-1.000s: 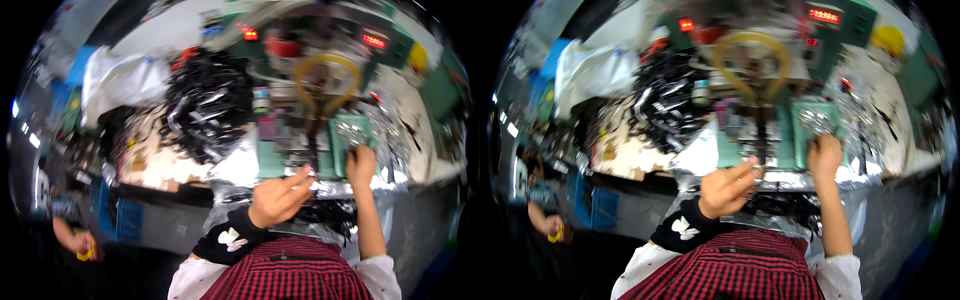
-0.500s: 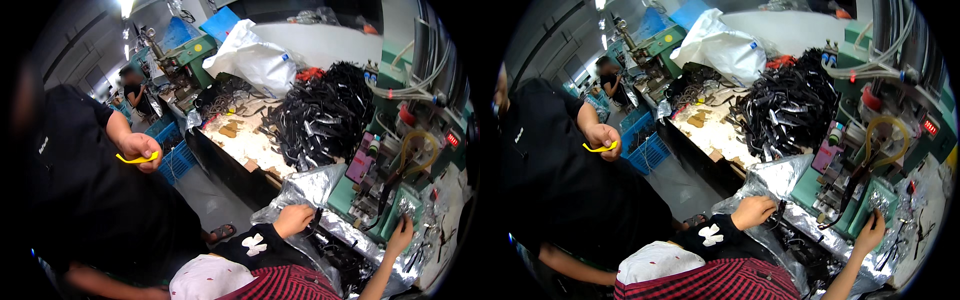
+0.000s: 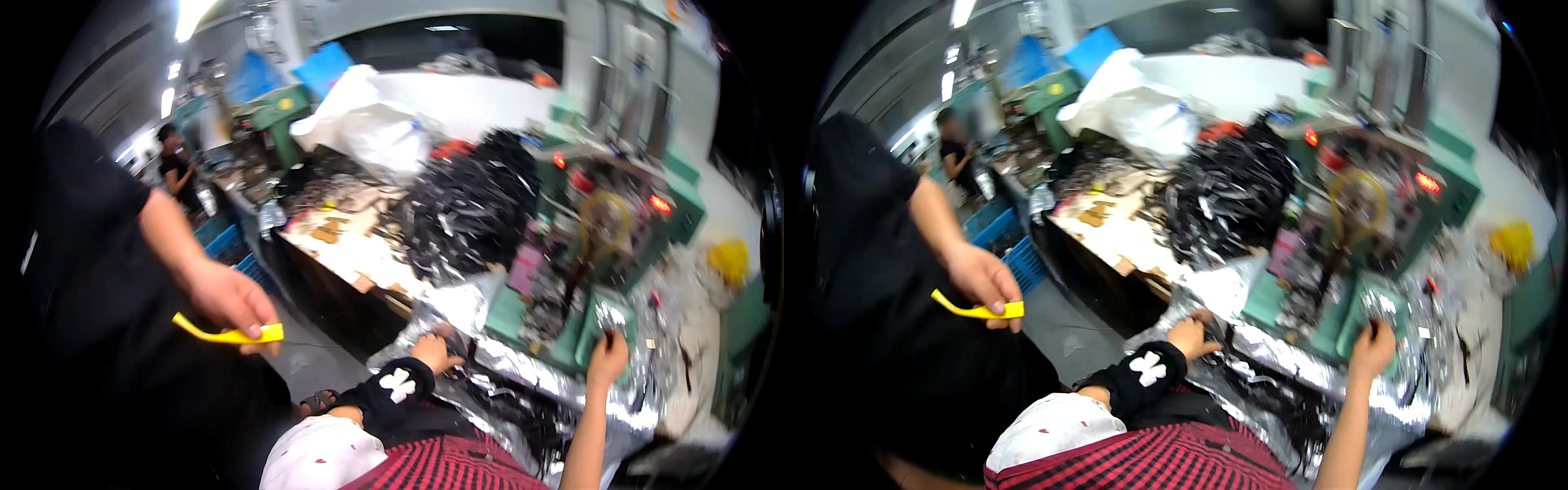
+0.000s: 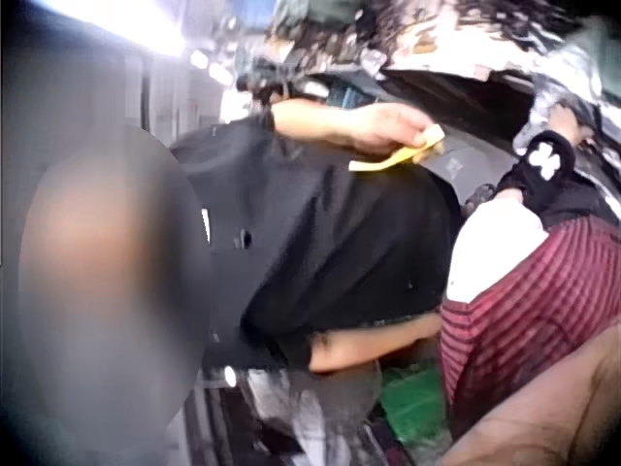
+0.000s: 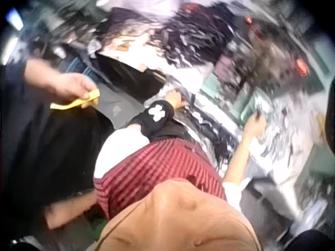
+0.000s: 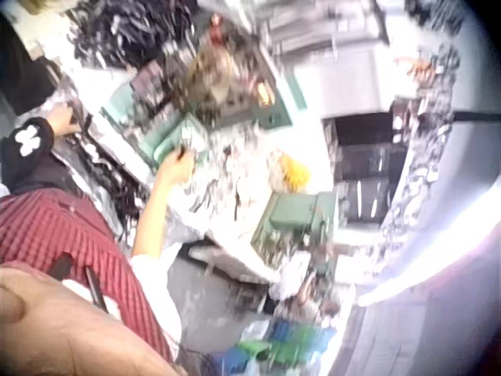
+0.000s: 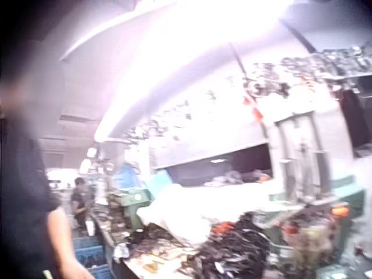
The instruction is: The person repeatedly picks black plastic strips and small metal pins from piles on the workbench, inserts them into a green fixture, and presses a lever to activate a machine. Finished assemblies are placed into a green tray while the process continues.
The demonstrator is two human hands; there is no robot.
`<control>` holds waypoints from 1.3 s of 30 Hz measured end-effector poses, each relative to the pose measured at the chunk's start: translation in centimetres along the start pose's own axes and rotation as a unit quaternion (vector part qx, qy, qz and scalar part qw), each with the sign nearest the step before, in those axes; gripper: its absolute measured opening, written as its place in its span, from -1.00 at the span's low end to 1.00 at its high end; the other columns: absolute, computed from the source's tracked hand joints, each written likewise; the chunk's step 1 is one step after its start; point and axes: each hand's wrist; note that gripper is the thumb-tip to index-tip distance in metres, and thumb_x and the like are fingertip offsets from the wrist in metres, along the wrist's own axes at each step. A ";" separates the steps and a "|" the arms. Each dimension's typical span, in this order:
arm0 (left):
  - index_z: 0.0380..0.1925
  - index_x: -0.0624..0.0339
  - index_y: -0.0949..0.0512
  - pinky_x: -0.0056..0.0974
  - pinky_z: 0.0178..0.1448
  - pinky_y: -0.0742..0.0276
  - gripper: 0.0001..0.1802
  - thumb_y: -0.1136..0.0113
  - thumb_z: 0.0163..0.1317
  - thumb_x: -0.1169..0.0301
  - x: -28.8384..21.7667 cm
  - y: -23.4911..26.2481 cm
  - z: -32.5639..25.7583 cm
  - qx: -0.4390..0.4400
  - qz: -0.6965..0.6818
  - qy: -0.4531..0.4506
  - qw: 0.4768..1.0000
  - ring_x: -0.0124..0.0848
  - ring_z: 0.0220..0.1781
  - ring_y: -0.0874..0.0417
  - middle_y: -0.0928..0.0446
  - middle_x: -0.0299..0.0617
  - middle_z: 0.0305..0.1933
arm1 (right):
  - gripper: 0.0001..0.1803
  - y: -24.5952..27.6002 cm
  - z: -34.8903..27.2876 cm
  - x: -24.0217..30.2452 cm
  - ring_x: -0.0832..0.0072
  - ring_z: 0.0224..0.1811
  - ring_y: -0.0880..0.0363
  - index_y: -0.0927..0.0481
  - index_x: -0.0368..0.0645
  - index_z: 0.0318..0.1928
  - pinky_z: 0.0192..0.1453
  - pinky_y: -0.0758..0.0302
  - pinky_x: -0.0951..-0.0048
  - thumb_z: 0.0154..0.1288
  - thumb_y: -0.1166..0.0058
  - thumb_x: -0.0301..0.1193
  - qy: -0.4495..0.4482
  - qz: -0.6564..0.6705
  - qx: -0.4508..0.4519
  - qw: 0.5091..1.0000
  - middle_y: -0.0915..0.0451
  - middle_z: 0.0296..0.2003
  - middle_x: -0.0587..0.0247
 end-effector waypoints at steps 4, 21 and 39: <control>-0.08 0.34 -0.63 0.07 0.07 -0.61 -0.32 -0.49 0.05 -0.06 -0.8 1.1 -1.2 -0.042 -0.028 0.006 0.999 0.08 -0.05 -0.73 -0.71 0.16 -0.15 | -0.79 -0.5 0.1 2.2 -0.09 -0.14 -0.60 -0.67 -0.24 -0.17 -0.07 -0.50 0.00 0.16 -0.14 -0.48 -0.004 -0.033 0.033 0.999 -0.65 -0.27 -0.08; 0.01 0.29 -0.66 0.06 0.21 -0.56 -0.28 -0.37 0.13 -0.16 4.0 -5.4 1.1 0.046 -0.148 -0.094 0.983 0.08 0.16 -0.66 -0.66 0.21 0.06 | -0.82 -2.0 -0.1 0.8 -0.03 -0.12 -0.63 -0.71 -0.25 -0.22 0.01 -0.54 0.07 0.16 -0.12 -0.54 0.064 0.032 -0.043 0.997 -0.69 -0.24 -0.04; 0.19 0.35 -0.50 0.16 0.36 -0.38 -0.41 -0.02 0.40 0.06 -0.2 -8.6 -0.1 0.006 -0.141 -0.001 0.990 0.32 0.23 -0.52 -0.55 0.37 0.15 | -0.85 -1.1 0.0 -1.9 0.07 -0.05 -0.63 -0.68 -0.24 -0.12 0.09 -0.52 0.14 0.33 -0.13 -0.54 0.058 0.005 0.008 0.998 -0.70 -0.16 0.08</control>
Point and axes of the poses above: each hand's wrist, its own z-axis towards the middle knuckle, its own y-axis out of the back of the hand, x = y × z
